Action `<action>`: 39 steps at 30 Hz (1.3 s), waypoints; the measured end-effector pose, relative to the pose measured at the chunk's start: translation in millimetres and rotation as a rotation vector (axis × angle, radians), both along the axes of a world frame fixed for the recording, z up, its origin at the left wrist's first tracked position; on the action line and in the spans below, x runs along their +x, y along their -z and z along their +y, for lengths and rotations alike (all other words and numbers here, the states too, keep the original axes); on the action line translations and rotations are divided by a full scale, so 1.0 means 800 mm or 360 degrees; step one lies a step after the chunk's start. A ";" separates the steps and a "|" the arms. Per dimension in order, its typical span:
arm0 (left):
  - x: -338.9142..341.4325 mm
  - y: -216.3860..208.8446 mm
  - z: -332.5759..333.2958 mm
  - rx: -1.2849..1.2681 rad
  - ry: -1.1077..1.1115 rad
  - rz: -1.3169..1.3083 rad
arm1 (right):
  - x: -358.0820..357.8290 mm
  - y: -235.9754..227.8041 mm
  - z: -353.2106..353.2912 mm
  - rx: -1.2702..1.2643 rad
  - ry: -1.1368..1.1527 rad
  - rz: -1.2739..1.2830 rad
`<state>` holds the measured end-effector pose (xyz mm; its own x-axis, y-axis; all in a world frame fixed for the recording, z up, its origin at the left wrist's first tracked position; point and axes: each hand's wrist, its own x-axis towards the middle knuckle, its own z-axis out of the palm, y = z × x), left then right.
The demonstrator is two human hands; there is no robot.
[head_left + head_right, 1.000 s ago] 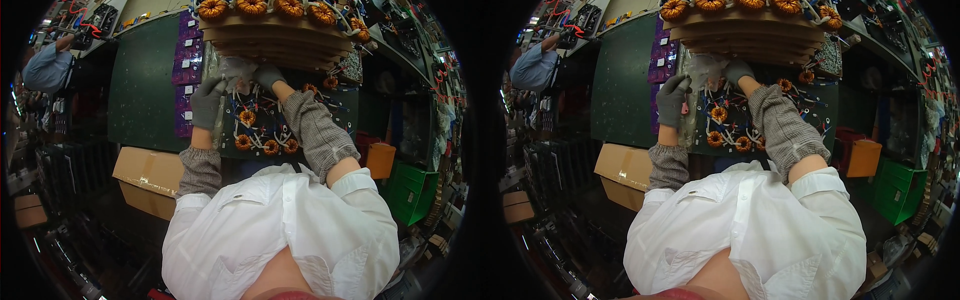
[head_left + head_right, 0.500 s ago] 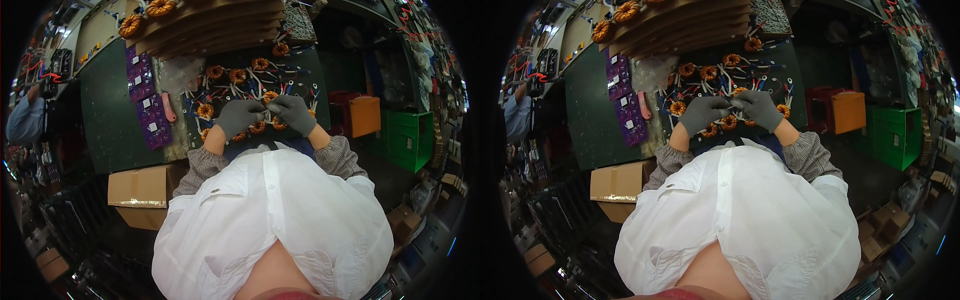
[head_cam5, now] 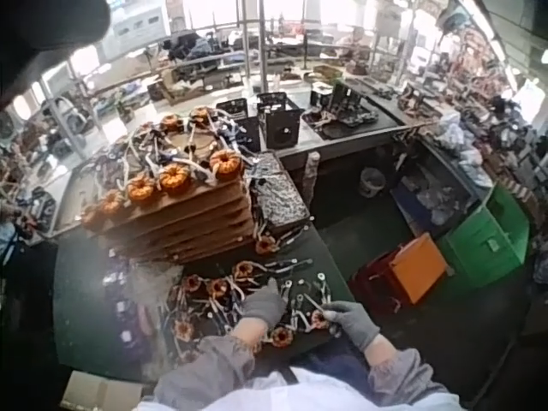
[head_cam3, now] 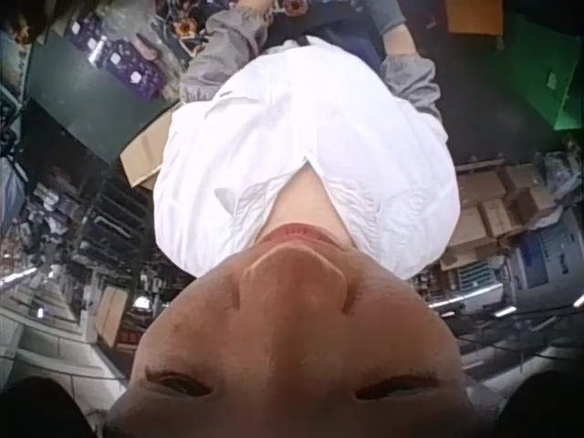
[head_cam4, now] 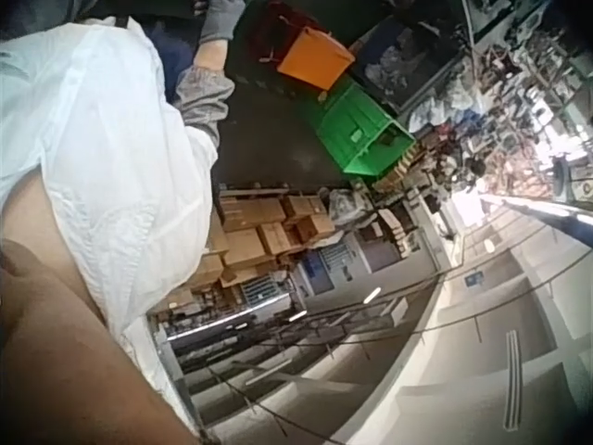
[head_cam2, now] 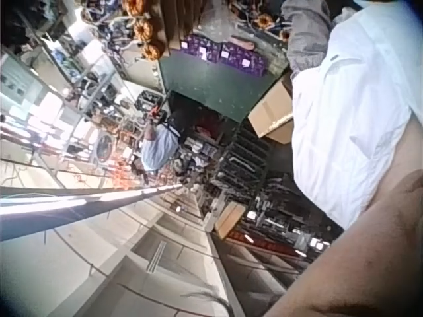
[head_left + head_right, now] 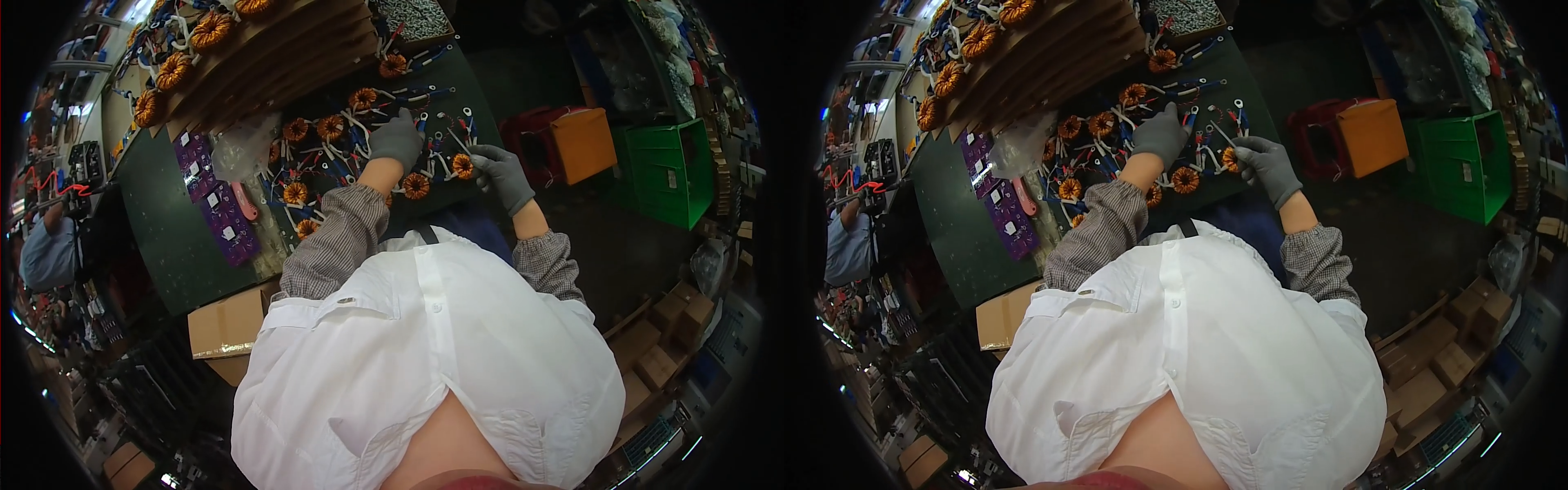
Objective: The recorder is assembling and preparing electrical transformer cores by bundling wires and securing them with zip ties on a factory assembly line.
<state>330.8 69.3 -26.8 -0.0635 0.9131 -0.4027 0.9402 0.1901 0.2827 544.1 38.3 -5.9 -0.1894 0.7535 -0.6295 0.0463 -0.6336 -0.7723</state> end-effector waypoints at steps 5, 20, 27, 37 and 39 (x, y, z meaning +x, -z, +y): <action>0.018 0.007 0.021 -0.0318 -0.0113 0.0087 | -0.003 0.007 0.020 0.0263 0.0008 -0.0240; -0.003 0.015 -0.026 0.0223 -0.0250 -0.0780 | -0.034 0.022 0.075 0.0727 -0.0334 -0.0720; -0.001 0.011 -0.027 0.0201 -0.0220 -0.0733 | -0.055 0.040 0.090 0.0804 -0.0669 -0.0708; -0.001 0.012 -0.026 0.0194 -0.0278 -0.0747 | -0.044 0.025 0.109 0.0645 -0.0532 -0.0646; -0.001 0.014 -0.027 0.0248 -0.0264 -0.0775 | -0.057 0.041 0.111 0.0669 -0.0576 -0.0611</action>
